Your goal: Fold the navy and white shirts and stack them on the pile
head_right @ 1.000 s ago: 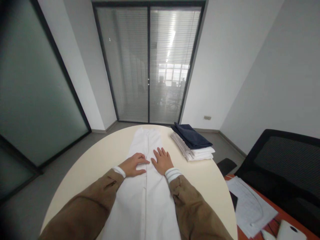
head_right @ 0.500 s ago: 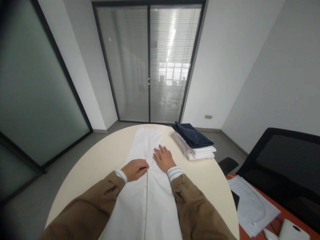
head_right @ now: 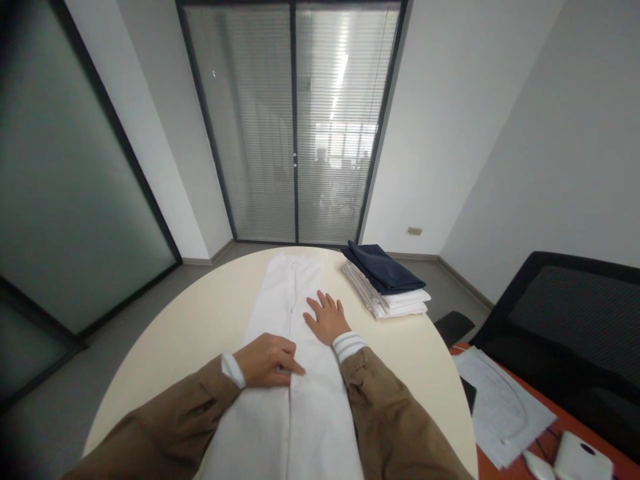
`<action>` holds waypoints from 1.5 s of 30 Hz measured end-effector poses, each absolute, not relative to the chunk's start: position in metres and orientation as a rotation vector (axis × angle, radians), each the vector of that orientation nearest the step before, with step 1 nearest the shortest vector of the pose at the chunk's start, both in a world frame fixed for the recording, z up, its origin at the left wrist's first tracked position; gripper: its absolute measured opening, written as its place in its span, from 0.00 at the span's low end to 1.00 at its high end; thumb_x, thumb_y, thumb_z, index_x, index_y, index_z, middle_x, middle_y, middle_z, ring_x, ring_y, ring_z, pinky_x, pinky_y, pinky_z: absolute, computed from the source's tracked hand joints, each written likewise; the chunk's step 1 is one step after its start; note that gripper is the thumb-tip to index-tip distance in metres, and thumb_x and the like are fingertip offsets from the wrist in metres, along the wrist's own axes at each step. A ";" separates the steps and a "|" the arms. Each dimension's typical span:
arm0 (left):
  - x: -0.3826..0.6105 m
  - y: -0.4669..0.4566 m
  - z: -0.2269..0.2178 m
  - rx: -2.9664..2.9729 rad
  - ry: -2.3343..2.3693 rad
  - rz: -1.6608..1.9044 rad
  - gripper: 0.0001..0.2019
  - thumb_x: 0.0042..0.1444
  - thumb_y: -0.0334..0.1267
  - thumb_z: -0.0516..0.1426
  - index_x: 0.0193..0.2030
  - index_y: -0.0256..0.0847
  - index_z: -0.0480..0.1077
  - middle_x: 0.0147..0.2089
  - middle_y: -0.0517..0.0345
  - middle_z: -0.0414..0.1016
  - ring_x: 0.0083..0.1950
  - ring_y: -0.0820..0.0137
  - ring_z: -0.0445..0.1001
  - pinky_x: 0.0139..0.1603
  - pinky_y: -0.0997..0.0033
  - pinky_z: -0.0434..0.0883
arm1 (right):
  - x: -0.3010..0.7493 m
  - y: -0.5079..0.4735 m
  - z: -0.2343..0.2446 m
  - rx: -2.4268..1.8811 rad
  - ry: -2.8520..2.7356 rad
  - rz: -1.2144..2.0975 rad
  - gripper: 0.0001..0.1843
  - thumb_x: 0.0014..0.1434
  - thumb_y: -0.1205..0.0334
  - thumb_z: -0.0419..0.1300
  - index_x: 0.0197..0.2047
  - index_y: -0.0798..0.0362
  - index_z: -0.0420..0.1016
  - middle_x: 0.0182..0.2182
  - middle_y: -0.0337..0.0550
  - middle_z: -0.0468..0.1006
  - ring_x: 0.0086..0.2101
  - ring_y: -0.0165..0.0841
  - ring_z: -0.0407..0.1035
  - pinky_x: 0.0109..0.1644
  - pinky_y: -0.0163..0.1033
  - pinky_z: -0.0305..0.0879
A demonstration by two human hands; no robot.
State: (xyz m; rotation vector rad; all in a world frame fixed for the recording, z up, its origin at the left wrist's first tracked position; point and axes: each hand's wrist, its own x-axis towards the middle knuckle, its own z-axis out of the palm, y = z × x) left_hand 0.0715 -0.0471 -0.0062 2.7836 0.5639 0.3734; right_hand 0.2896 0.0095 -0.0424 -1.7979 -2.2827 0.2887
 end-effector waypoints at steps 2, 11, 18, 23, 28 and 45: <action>0.073 -0.049 -0.007 2.719 0.554 0.334 0.08 0.54 0.38 0.64 0.42 0.51 0.81 0.30 0.63 0.74 0.31 0.73 0.71 0.32 0.75 0.62 | 0.289 0.010 -0.042 -1.801 -2.287 0.302 0.33 0.67 0.40 0.44 0.70 0.42 0.54 0.72 0.46 0.43 0.70 0.48 0.37 0.68 0.62 0.34; 0.073 -0.052 -0.011 2.433 0.499 0.167 0.08 0.49 0.46 0.68 0.36 0.49 0.82 0.26 0.64 0.75 0.28 0.76 0.70 0.29 0.76 0.61 | 0.291 0.011 -0.043 -1.744 -2.270 0.325 0.32 0.67 0.41 0.45 0.69 0.43 0.56 0.72 0.48 0.45 0.70 0.49 0.38 0.68 0.63 0.34; 0.050 -0.018 -0.015 2.275 0.958 0.793 0.12 0.62 0.44 0.57 0.37 0.41 0.80 0.39 0.53 0.79 0.41 0.67 0.75 0.46 0.70 0.69 | 0.295 0.028 -0.053 -1.587 -2.026 0.401 0.28 0.63 0.48 0.53 0.63 0.48 0.67 0.68 0.51 0.56 0.67 0.43 0.50 0.69 0.57 0.43; 0.017 0.037 -0.045 1.881 1.646 1.216 0.17 0.61 0.40 0.55 0.56 0.40 0.72 0.52 0.45 0.77 0.50 0.62 0.76 0.55 0.61 0.69 | 0.302 0.056 -0.060 -1.457 -1.651 0.585 0.29 0.59 0.57 0.55 0.63 0.53 0.65 0.67 0.53 0.58 0.60 0.39 0.63 0.64 0.49 0.59; 0.007 0.063 -0.053 1.748 1.787 1.063 0.20 0.59 0.42 0.58 0.57 0.40 0.70 0.48 0.46 0.80 0.47 0.61 0.78 0.51 0.64 0.69 | 0.311 0.074 -0.060 -1.525 -1.390 0.820 0.31 0.55 0.61 0.59 0.62 0.57 0.65 0.57 0.55 0.73 0.51 0.38 0.72 0.56 0.45 0.68; 0.002 0.107 -0.046 1.557 1.585 0.766 0.09 0.53 0.42 0.61 0.33 0.37 0.70 0.16 0.60 0.72 0.15 0.70 0.66 0.21 0.73 0.61 | 0.320 0.105 -0.042 -1.505 -1.312 1.159 0.09 0.46 0.63 0.69 0.27 0.56 0.73 0.19 0.38 0.76 0.18 0.27 0.68 0.20 0.29 0.60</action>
